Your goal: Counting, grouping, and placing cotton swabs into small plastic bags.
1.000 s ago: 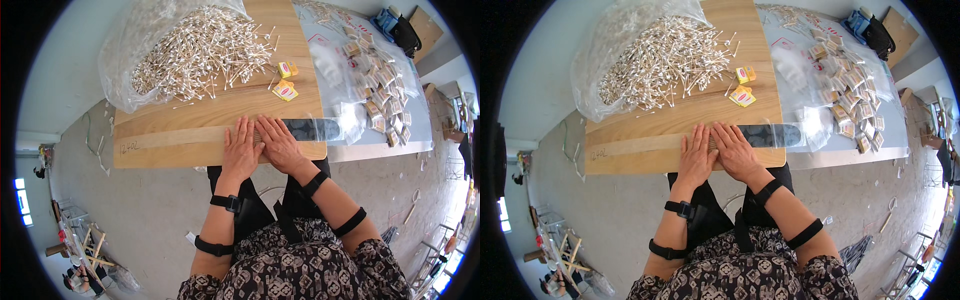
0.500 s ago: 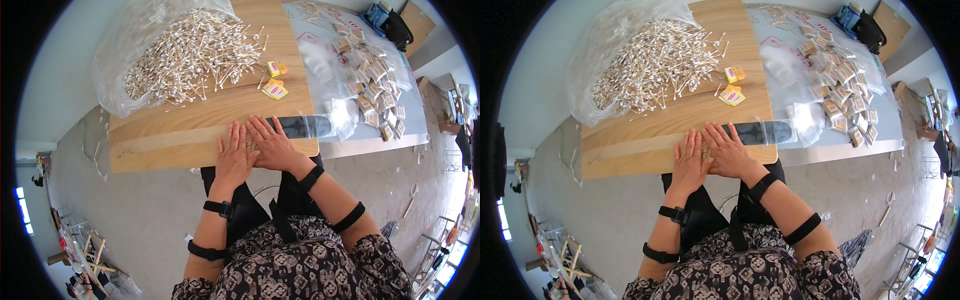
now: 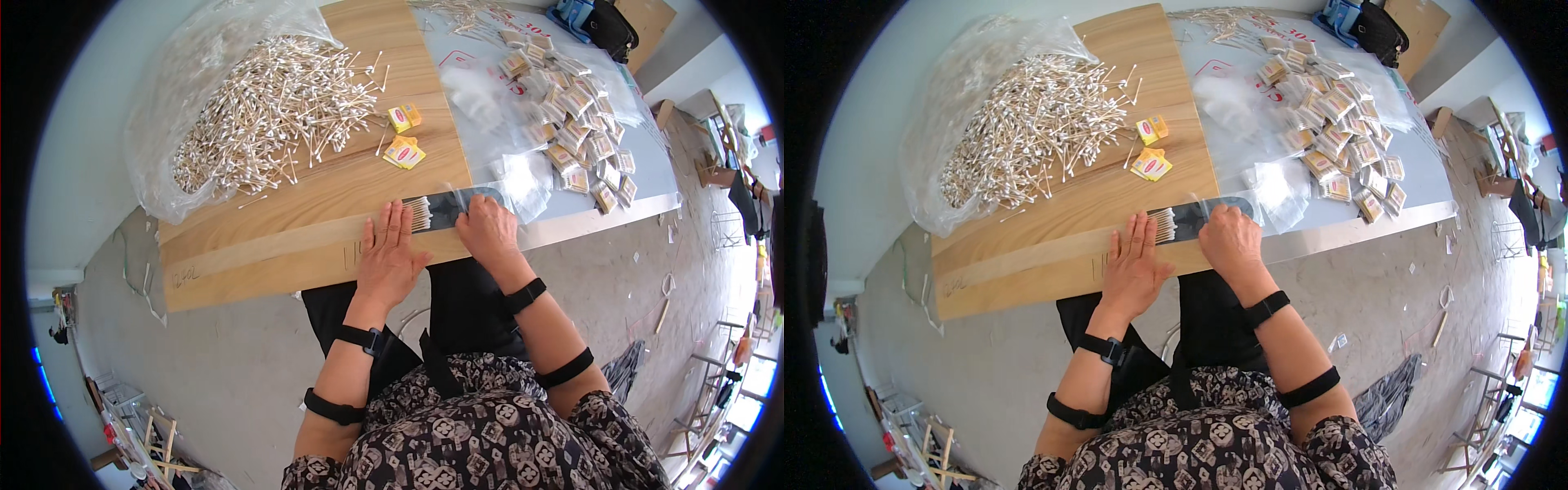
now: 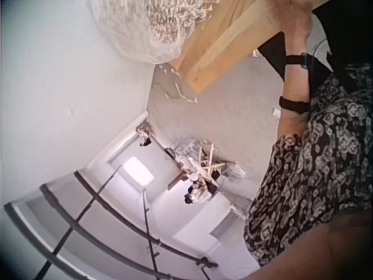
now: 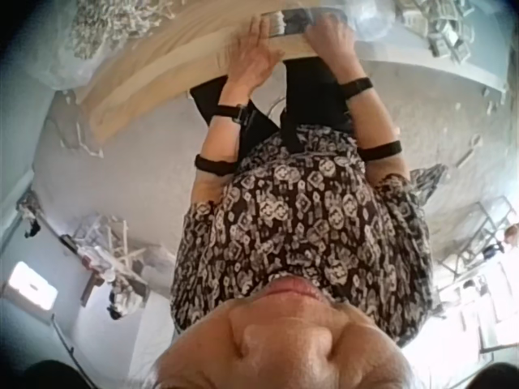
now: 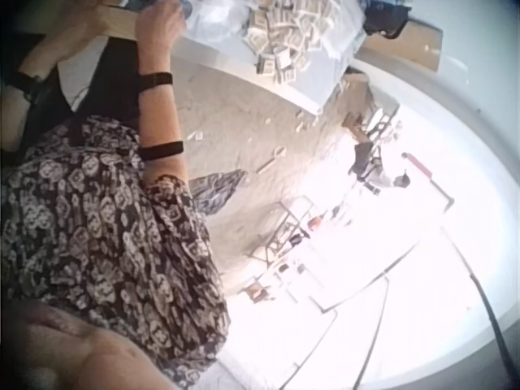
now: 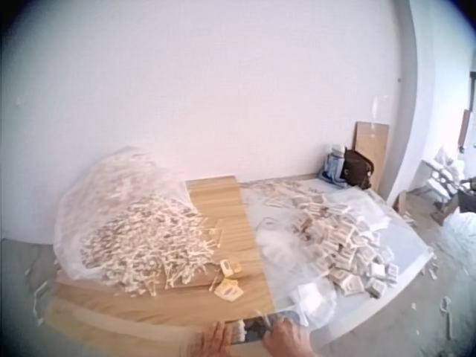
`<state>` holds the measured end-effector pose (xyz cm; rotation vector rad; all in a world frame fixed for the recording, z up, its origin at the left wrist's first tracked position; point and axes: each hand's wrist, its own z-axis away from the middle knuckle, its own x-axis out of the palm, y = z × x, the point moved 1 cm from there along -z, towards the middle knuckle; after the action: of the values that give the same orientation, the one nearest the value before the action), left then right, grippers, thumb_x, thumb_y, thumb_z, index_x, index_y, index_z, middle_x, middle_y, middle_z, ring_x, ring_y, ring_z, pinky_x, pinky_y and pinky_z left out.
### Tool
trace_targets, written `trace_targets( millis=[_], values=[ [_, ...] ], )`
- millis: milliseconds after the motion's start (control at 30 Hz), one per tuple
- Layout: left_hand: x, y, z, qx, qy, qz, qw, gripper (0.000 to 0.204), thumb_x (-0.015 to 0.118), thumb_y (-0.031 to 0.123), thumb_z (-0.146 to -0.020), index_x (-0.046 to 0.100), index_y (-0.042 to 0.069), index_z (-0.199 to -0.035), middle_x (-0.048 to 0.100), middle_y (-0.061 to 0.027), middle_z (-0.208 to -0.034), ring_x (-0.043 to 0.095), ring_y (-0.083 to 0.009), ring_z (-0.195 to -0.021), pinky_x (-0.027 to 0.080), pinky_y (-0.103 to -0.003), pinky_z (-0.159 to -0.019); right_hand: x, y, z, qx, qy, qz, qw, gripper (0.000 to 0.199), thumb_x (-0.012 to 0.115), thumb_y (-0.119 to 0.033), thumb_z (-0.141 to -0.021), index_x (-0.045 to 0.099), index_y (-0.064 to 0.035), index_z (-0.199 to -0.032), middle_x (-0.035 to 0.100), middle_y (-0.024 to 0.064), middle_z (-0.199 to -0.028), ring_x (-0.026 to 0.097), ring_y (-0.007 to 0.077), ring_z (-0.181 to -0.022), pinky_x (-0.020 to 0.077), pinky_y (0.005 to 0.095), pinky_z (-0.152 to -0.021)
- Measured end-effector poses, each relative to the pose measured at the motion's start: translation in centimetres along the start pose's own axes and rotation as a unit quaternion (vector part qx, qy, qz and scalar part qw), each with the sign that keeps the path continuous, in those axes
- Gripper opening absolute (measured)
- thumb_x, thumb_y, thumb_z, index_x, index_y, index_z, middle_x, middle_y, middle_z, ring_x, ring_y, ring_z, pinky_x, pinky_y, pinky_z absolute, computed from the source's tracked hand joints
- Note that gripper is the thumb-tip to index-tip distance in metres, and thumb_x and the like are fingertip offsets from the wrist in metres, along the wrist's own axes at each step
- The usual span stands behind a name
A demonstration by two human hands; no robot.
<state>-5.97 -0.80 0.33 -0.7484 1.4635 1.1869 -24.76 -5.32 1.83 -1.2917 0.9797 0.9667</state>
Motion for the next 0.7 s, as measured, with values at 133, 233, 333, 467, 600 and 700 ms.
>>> trace_targets(
  millis=[133,233,333,467,600,700],
  values=[
    [0.8,1.3,-0.8,0.029,0.005,0.001,1.0,0.075,0.047,0.046,-0.095,0.02,0.003,-0.152,0.017,-0.0133,-0.159,0.012,-0.0257,-0.148,0.008,-0.047,-0.119,-0.2,-0.5,-0.7,-0.013,-0.003,0.009,1.0,0.014,0.061,-0.016,-0.076,0.065,-0.0024,-0.079,0.068,0.0174,-0.081,0.068,0.0364,-0.075,0.054,0.0443,-0.067],
    [1.2,2.0,-1.2,0.045,0.012,-0.004,0.999,0.075,0.047,0.047,-0.095,0.021,0.003,-0.151,0.017,-0.0129,-0.159,0.012,-0.0254,-0.148,0.007,-0.046,-0.119,-0.8,-0.6,-1.1,-0.027,-0.047,0.008,0.998,0.015,0.062,-0.016,-0.074,0.067,-0.0019,-0.074,0.068,0.019,-0.08,0.068,0.0363,-0.075,0.0541,0.0441,-0.068],
    [1.5,2.9,-1.6,0.049,0.025,0.003,0.998,0.075,0.047,0.047,-0.095,0.023,0.003,-0.151,0.018,-0.0129,-0.159,0.013,-0.0254,-0.148,0.007,-0.046,-0.119,-0.5,0.1,-1.2,-0.024,-0.018,-0.028,0.999,0.017,0.061,-0.017,-0.073,0.067,-0.0012,-0.071,0.068,0.0198,-0.076,0.067,0.0372,-0.073,0.0538,0.0449,-0.068],
    [2.4,4.0,-2.3,0.057,0.067,0.014,0.996,0.076,0.049,0.047,-0.094,0.025,0.002,-0.15,0.019,-0.014,-0.159,0.015,-0.0263,-0.148,0.008,-0.046,-0.119,-0.5,0.7,-1.1,-0.023,-0.006,-0.08,0.997,0.02,0.06,-0.02,-0.074,0.066,-0.0007,-0.071,0.066,0.0205,-0.074,0.066,0.0384,-0.072,0.0533,0.0457,-0.068],
    [2.7,5.2,-3.3,0.052,0.063,0.028,0.996,0.078,0.05,0.048,-0.093,0.024,0.001,-0.15,0.02,-0.0152,-0.158,0.016,-0.0275,-0.148,0.009,-0.047,-0.119,-0.2,0.9,-1.0,-0.025,0.001,-0.11,0.994,0.021,0.058,-0.021,-0.074,0.065,-0.0015,-0.07,0.066,0.0208,-0.073,0.066,0.0384,-0.07,0.0529,0.0458,-0.068],
    [2.5,5.9,-3.7,0.05,0.07,0.019,0.996,0.08,0.05,0.049,-0.093,0.023,0.0,-0.15,0.02,-0.0165,-0.158,0.016,-0.0283,-0.148,0.01,-0.047,-0.118,0.5,1.7,-1.3,-0.075,0.04,-0.116,0.99,0.015,0.059,-0.016,-0.075,0.064,-0.0026,-0.07,0.065,0.0184,-0.072,0.064,0.0385,-0.069,0.0516,0.0465,-0.065]
  ],
)
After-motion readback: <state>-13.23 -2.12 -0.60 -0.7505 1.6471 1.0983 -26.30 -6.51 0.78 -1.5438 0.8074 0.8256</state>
